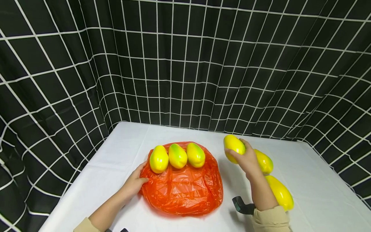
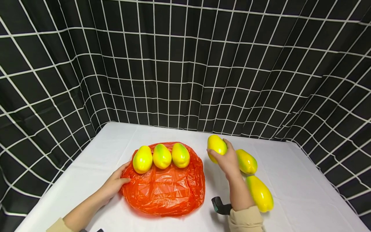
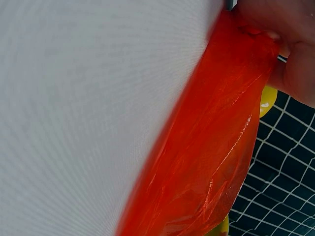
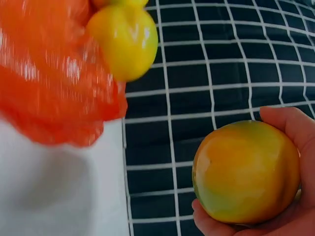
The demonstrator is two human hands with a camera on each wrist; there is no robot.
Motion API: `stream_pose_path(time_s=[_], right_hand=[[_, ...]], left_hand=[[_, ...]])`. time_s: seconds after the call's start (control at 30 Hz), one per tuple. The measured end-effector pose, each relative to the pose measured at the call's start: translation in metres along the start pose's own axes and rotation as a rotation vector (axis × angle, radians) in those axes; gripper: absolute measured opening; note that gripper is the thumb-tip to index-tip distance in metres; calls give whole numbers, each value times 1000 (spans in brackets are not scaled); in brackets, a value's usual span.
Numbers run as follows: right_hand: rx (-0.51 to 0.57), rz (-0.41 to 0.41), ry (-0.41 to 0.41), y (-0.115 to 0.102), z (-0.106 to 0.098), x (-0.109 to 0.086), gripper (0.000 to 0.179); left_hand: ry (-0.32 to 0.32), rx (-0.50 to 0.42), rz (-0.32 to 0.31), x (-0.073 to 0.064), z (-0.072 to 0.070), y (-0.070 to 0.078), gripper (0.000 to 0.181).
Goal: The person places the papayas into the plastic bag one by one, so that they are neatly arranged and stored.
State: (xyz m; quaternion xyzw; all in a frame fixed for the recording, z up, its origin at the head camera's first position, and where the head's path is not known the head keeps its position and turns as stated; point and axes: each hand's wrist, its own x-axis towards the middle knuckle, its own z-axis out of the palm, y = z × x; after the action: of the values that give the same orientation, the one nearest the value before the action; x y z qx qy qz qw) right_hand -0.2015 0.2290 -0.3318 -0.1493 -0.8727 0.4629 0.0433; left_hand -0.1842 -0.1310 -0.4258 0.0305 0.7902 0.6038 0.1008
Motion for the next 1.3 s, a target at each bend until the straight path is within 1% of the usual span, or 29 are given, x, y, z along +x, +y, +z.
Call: stream_pose_path(time_s=[0.23,0.47,0.7,0.8,1.0,1.13,1.3], right_hand=[[77,-44,-48,-12,25,-17,82],[158,-94,-82,-23,60,-40,80],[270,-146,-113,-35,96,-64,79],[277,-163,-134,-40,110,-75,81],[281,-158,-195,-47,136,-93,83],[296,-167,-223,-47,152,-102,84],[280,-184,-267,-44,168,-114,86]], left_hand=[[-3,3,8,-1,0,0,65],[-5,-4,0,-1,0,0,66],[-9,-10,5,-2,0,0,66],[-10,-15,6,-1,0,-1,66],[-14,-17,28,1,0,-3,66],[-14,-19,35,1,0,-3,66],[-11,-10,34,0,0,-4,64]])
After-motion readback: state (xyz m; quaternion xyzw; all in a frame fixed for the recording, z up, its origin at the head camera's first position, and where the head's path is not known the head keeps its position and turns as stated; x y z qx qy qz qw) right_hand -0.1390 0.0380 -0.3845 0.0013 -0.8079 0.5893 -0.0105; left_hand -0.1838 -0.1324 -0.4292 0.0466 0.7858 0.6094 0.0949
